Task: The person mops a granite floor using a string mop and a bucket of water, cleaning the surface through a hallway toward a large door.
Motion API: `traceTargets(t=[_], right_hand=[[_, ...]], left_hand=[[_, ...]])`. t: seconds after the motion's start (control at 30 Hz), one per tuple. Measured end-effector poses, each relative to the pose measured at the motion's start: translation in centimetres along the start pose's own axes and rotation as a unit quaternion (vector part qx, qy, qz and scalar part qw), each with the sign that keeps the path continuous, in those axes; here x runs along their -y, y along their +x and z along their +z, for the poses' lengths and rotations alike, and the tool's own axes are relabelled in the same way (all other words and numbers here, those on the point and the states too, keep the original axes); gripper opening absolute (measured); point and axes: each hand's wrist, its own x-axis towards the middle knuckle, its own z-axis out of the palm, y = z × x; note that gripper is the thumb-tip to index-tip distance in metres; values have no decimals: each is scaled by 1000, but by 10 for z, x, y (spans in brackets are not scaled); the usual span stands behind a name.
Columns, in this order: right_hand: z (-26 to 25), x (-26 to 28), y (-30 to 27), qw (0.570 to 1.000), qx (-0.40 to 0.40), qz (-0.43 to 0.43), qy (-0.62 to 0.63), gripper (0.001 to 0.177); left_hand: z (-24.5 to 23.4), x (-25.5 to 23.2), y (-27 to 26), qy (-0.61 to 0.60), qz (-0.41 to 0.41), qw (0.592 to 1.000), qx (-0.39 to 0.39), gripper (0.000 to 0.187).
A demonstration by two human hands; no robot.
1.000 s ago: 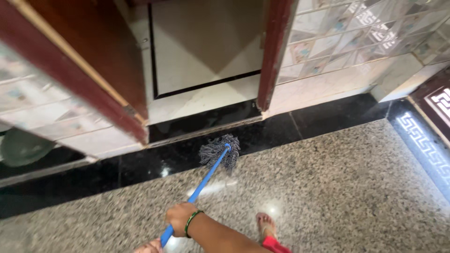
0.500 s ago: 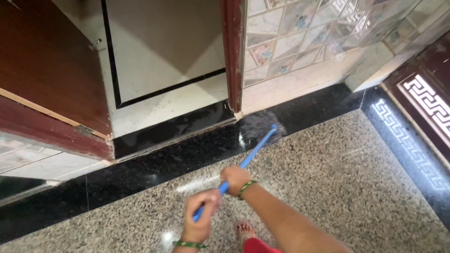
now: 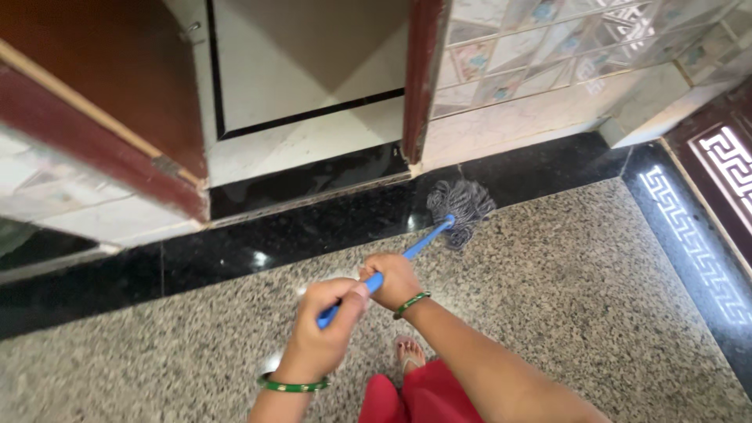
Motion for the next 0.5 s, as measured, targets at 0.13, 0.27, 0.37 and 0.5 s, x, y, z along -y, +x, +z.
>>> traceTargets(t=[0.13,0.27,0.37,0.5], right_hand=[[50,55,-12,999,35,-22,31,20],[115,113,-35,991,96,-90,40,14],[158,157,-57,977,137,-117,110,20],[208,201,-82,955,217,-143,144,12]], left_hand=[[-51,-13,-49,6,-34,998,-48,20],[-108,-26,-116,-3,-60,992,-109,19],[-144,-37,-170,-8,-74,985,-157,19],[-176,-38,-227,28,-96,970,-221,22]])
